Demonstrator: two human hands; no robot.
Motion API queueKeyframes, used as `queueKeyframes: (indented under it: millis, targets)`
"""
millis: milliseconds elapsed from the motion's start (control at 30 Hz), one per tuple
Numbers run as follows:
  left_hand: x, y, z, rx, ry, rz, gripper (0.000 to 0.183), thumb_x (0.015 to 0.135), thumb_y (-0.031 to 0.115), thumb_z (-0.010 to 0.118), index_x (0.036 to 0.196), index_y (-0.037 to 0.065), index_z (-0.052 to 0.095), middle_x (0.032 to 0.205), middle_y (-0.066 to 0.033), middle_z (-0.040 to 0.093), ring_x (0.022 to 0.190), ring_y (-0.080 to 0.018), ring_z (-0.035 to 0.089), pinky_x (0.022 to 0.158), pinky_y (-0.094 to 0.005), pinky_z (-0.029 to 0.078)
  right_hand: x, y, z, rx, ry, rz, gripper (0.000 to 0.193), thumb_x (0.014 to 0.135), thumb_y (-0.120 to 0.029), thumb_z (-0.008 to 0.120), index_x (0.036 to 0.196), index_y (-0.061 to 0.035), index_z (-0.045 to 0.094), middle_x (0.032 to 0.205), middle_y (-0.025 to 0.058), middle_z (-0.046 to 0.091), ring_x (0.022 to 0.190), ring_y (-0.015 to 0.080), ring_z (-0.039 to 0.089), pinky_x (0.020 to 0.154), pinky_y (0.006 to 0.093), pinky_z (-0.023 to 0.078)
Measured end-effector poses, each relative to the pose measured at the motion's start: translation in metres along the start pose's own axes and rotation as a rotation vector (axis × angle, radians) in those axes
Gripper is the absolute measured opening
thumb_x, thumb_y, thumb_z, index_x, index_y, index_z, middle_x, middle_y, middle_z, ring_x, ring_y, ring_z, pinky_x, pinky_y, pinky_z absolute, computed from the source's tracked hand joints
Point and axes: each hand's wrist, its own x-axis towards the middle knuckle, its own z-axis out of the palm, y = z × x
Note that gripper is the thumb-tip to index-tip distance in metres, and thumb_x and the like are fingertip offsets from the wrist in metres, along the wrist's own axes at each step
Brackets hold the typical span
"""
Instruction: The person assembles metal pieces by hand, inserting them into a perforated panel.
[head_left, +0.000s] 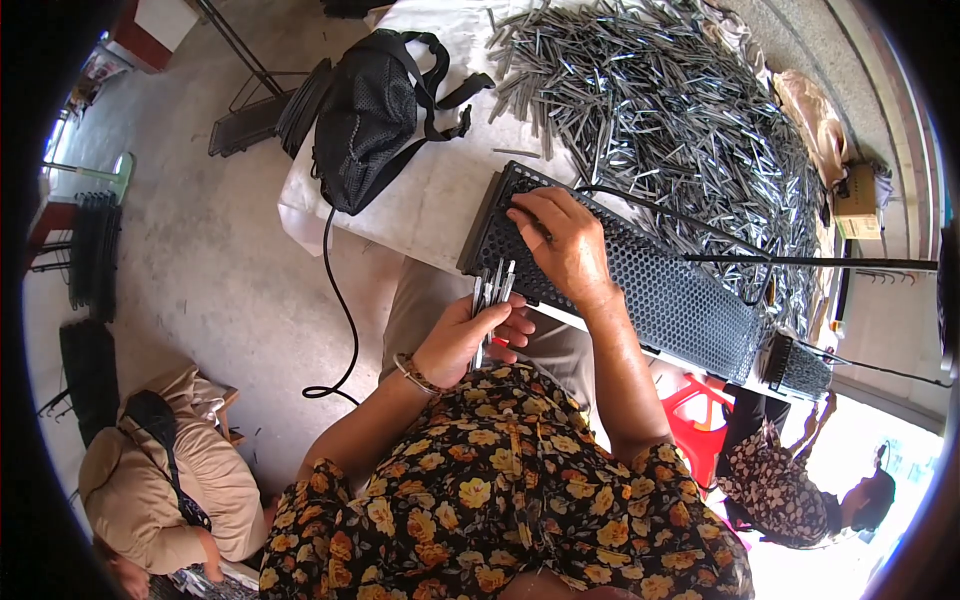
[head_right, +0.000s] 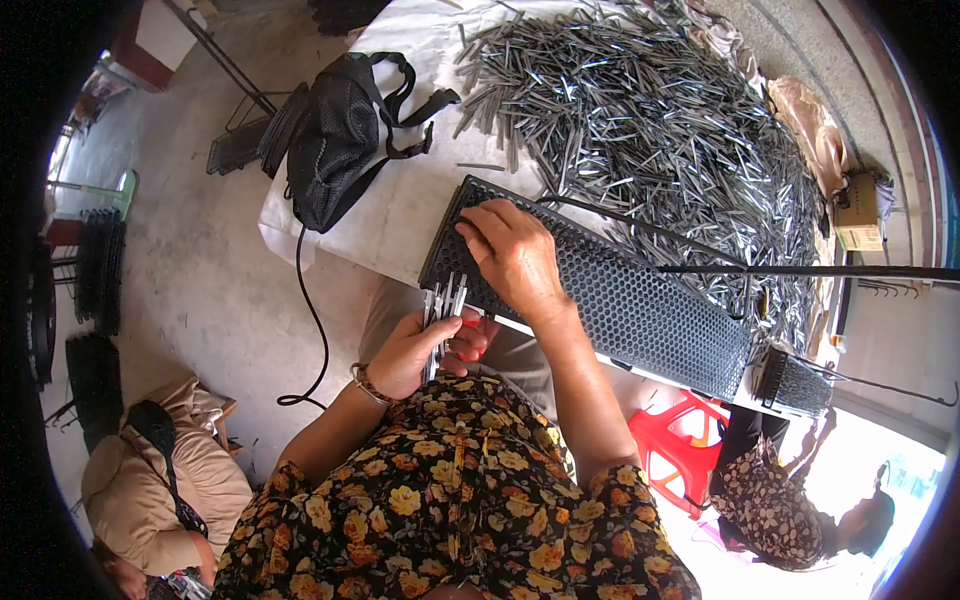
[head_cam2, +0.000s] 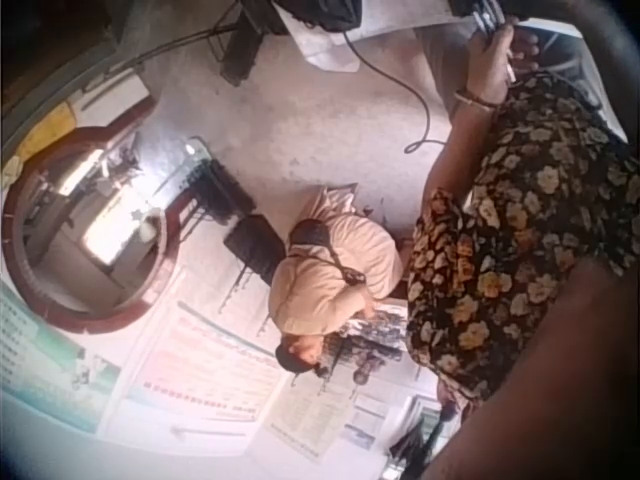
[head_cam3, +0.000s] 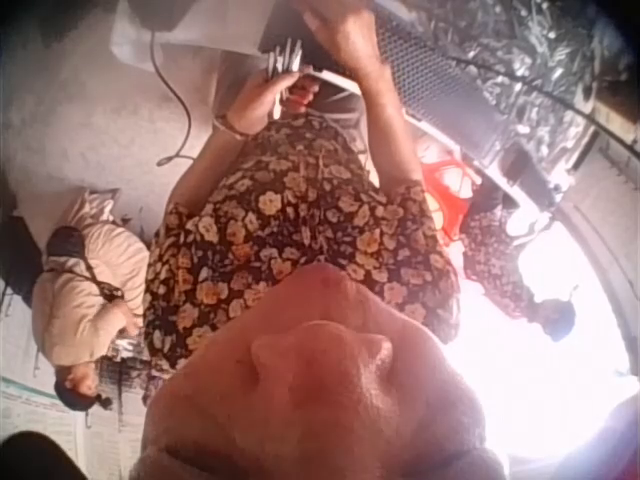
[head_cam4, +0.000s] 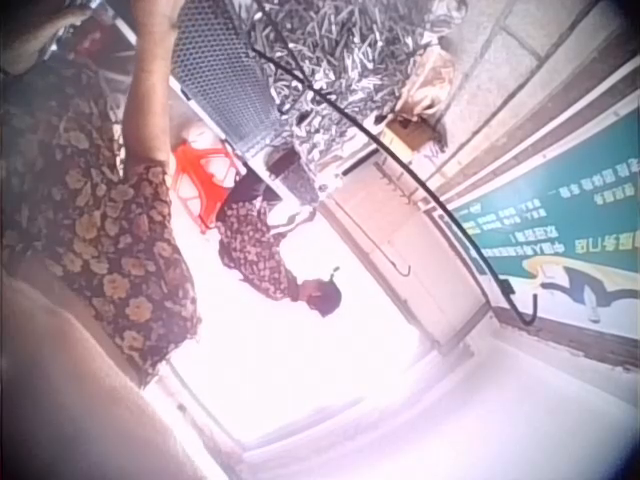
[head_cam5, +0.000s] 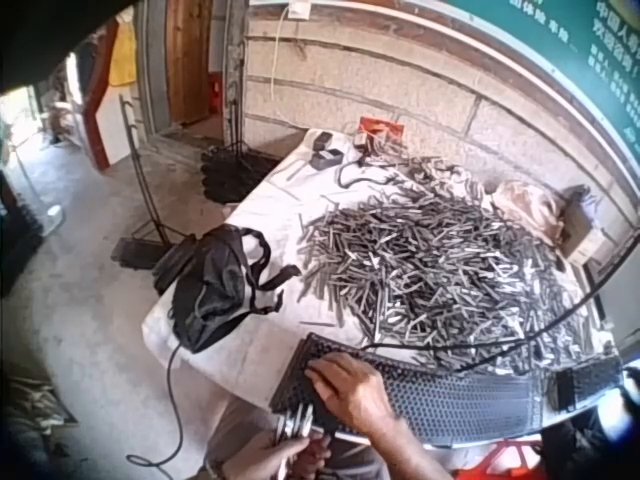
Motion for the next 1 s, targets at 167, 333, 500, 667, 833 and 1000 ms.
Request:
queueKeyframes:
  millis: [167,333,500,667,833,1000]
  targets:
    - [-0.004,0.008,0.003,0.038,-0.032,0.062,0.034,0.100,0.028,0.046,0.119,0.002,0.053,0.100,-0.0107,0.064,0.087,-0.0166,0.063,0.068,-0.0298,0.055,-0.007,-0.024,-0.017,0.315,-0.062,0.411,0.015,0.083,-0.011,0.070,0.092,0.0004,0.068,0.081,0.0086,0.065,0.064,0.0169,0.061,0.057,0.0273,0.049]
    - [-0.001,0.012,0.008,0.051,-0.077,0.077,0.034,0.100,0.028,0.045,0.121,0.002,0.053,0.101,-0.0100,0.065,0.088,-0.0155,0.063,0.068,-0.0286,0.055,-0.030,-0.027,-0.021,0.670,-0.219,0.585,0.019,0.087,-0.015,0.068,0.095,0.0022,0.069,0.078,0.0039,0.066,0.065,0.0067,0.056,0.056,0.0238,0.047]
    - [0.003,0.003,0.003,0.079,-0.062,0.067,0.035,0.100,0.028,0.046,0.121,0.001,0.053,0.101,-0.0095,0.065,0.086,-0.0155,0.063,0.067,-0.0281,0.056,-0.027,-0.021,-0.027,0.702,-0.049,0.762,0.019,0.087,-0.016,0.069,0.097,-0.0005,0.070,0.075,0.0031,0.066,0.061,0.0050,0.053,0.055,0.0212,0.044]
    - [0.008,-0.009,0.000,0.046,-0.040,0.058,0.036,0.098,0.029,0.050,0.118,0.000,0.055,0.099,-0.0115,0.066,0.086,-0.0168,0.065,0.068,-0.0294,0.056,-0.018,-0.002,-0.017,0.375,0.282,0.511,0.014,0.086,-0.010,0.068,0.096,-0.0002,0.069,0.077,0.0039,0.065,0.063,0.0057,0.052,0.055,0.0224,0.043]
    - [0.006,-0.005,0.000,-0.007,-0.003,-0.005,0.034,0.098,0.028,0.050,0.116,-0.001,0.055,0.101,-0.0123,0.065,0.087,-0.0179,0.065,0.071,-0.0305,0.056,-0.016,-0.002,-0.011,0.231,0.189,0.402,0.014,0.083,-0.007,0.068,0.096,-0.0017,0.069,0.086,0.0097,0.065,0.063,0.0183,0.060,0.059,0.0278,0.048]
    - [0.003,-0.004,0.000,0.005,-0.015,0.006,0.032,0.099,0.026,0.049,0.115,-0.001,0.055,0.101,-0.0120,0.065,0.089,-0.0181,0.065,0.072,-0.0304,0.055,-0.021,-0.004,-0.005,0.032,0.149,0.235,0.017,0.081,-0.011,0.070,0.096,-0.0029,0.069,0.093,0.0101,0.063,0.075,0.0281,0.065,0.065,0.0348,0.053]
